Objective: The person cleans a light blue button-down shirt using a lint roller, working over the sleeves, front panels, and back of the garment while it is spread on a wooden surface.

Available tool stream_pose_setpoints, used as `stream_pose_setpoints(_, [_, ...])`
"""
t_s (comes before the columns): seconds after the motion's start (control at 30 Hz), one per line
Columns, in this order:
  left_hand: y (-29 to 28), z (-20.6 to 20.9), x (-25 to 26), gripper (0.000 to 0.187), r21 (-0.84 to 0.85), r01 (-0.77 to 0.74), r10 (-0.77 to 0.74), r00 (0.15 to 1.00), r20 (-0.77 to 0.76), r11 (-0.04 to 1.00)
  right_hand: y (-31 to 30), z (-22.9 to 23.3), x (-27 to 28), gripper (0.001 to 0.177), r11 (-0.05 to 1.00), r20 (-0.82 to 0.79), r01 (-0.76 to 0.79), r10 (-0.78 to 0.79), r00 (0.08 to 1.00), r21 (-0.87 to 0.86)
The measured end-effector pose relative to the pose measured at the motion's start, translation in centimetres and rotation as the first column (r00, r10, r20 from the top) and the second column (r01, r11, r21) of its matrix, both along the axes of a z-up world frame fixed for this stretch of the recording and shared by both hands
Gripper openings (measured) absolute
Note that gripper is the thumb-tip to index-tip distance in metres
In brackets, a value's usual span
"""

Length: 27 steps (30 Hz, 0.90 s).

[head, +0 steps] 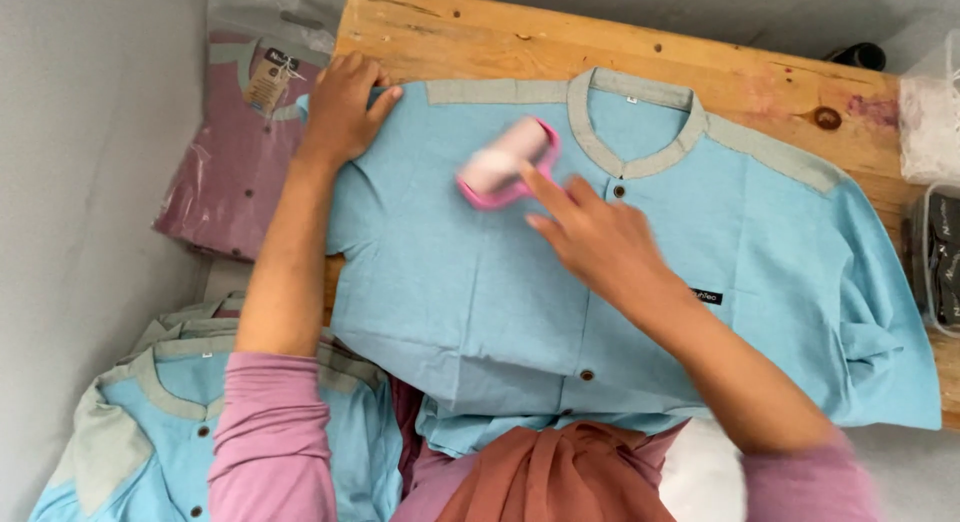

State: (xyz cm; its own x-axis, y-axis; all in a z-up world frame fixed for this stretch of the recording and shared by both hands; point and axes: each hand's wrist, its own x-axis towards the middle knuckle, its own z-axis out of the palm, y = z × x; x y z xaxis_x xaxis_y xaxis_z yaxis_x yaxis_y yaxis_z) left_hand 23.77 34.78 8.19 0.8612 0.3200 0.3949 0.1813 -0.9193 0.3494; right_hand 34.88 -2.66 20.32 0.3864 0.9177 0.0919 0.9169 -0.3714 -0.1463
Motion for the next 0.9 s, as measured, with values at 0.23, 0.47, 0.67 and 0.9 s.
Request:
stream_pose_setpoints(0.23, [2.8,1.4,1.3,0.023,-0.194,0.115,-0.166,0.947,-0.275,0.974,-11.1,8.3,1.6,0.048,0.867,0.043,0.099,-0.090,0.995,-0.488])
stream_pose_setpoints(0.47, [2.5,3.6,2.4,0.025,-0.301,-0.026,-0.138,0.849,-0.510,0.953,-0.1,5.9,-1.8,0.043,0.927,-0.156,-0.180,0.135,0.978,-0.330])
stream_pose_setpoints(0.67, [3.7,2.4,3.2,0.023,-0.321,-0.039,-0.127,0.868,-0.481,0.946,8.0,0.8,-5.1,0.038,0.957,-0.256,-0.288,0.288,0.923,0.038])
stream_pose_setpoints(0.9, [1.3,6.1,2.6,0.022,-0.358,-0.128,-0.101,0.826,-0.555,0.925,-5.5,5.4,0.5,0.045,0.952,-0.269,-0.204,0.140,0.953,-0.229])
